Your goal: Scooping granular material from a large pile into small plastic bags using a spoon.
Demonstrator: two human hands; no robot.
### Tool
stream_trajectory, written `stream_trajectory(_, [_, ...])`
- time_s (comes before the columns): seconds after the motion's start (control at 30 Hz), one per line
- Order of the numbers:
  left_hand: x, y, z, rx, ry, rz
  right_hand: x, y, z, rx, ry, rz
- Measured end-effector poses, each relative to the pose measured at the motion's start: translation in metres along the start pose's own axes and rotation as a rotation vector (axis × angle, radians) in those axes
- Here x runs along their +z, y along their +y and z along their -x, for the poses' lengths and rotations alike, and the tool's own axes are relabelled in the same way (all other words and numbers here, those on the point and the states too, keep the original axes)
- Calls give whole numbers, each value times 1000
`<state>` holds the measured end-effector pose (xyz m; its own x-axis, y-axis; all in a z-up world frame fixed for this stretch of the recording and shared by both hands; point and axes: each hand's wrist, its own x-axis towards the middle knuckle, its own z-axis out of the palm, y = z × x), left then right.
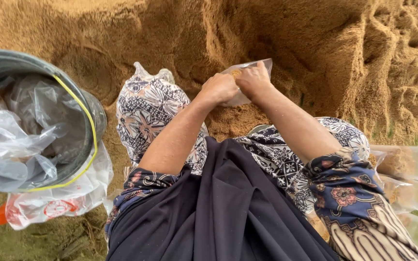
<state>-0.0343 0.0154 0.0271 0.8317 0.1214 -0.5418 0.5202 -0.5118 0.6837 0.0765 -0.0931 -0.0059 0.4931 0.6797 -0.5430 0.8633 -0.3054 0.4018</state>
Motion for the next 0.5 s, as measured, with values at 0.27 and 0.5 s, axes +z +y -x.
stream_trajectory(0.27, [12,-29,-39,-109,61,-146,-49,29,72,-45,318,77])
stream_trajectory(0.5, [-32,0,-9,67,323,-117,-59,77,139,178,471,-94])
